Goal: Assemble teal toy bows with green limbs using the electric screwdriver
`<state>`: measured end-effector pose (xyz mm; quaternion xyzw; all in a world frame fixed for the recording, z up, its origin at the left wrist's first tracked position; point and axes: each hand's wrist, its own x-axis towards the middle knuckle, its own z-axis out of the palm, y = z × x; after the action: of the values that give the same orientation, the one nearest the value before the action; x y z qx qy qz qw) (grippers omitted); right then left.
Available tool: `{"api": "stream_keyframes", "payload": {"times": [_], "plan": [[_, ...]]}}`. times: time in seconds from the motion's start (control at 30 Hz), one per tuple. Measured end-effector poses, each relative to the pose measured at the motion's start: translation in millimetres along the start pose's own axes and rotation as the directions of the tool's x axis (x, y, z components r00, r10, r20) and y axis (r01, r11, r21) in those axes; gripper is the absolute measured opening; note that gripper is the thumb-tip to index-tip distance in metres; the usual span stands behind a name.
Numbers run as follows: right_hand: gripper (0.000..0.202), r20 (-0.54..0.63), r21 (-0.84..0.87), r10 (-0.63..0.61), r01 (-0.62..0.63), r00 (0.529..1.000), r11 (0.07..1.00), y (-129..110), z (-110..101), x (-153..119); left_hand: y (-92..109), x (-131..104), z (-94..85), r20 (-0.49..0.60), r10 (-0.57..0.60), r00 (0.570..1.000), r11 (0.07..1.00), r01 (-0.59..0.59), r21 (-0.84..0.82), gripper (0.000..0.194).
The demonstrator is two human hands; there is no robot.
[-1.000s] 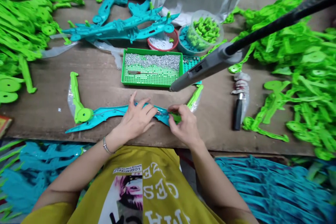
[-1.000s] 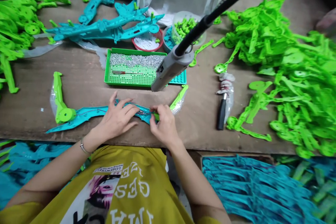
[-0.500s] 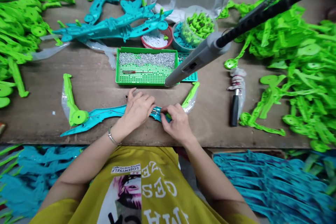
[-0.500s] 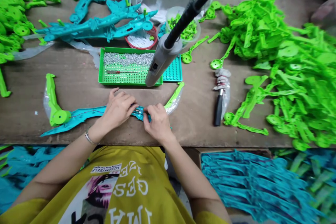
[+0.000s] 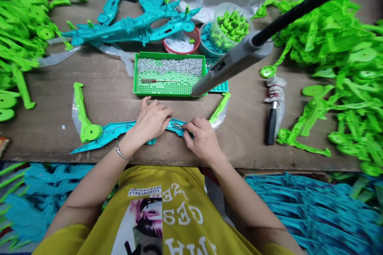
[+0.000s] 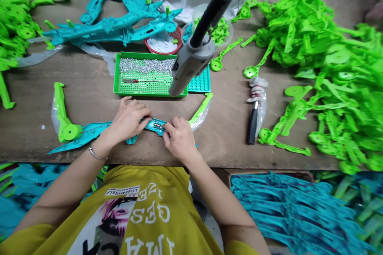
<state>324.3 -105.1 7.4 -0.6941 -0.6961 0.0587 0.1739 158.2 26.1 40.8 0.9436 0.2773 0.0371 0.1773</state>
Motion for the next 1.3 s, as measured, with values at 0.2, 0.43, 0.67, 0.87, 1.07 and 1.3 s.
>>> {"api": "stream_keyframes", "payload": {"times": [0.2, 0.43, 0.67, 0.87, 1.07, 1.3], "plan": [[0.019, 0.065, 0.015, 0.0, -0.001, 0.998, 1.0, -1, -9, 5, -10, -8, -9.0, -0.023, -0.079, 0.997, 0.995, 0.08, 0.054, 0.019], [0.022, -0.02, 0.16, -0.038, 0.041, 0.999, 0.986, -26, -6, 24, -11, -11, -5.4, -0.036, -0.087, 0.996, 0.994, 0.089, 0.065, 0.022], [0.027, 0.082, 0.085, -0.019, 0.011, 0.996, 0.996, -40, 16, 42, -19, -26, -14.3, -0.068, -0.142, 0.988, 0.987, 0.135, -0.091, 0.02], [0.029, 0.077, 0.139, -0.042, 0.031, 0.996, 0.99, -37, 20, 41, -35, -42, -13.4, -0.072, -0.423, 0.903, 0.879, 0.39, -0.273, 0.028], [0.029, 0.016, 0.157, -0.037, 0.034, 0.999, 0.987, -37, 25, 37, -36, -38, 4.9, -0.094, -0.46, 0.883, 0.783, 0.353, -0.512, 0.023], [0.027, 0.025, 0.121, -0.05, 0.047, 0.998, 0.992, -40, 24, 36, -16, -47, 5.3, -0.228, -0.537, 0.812, 0.616, 0.193, -0.763, 0.028]]}}
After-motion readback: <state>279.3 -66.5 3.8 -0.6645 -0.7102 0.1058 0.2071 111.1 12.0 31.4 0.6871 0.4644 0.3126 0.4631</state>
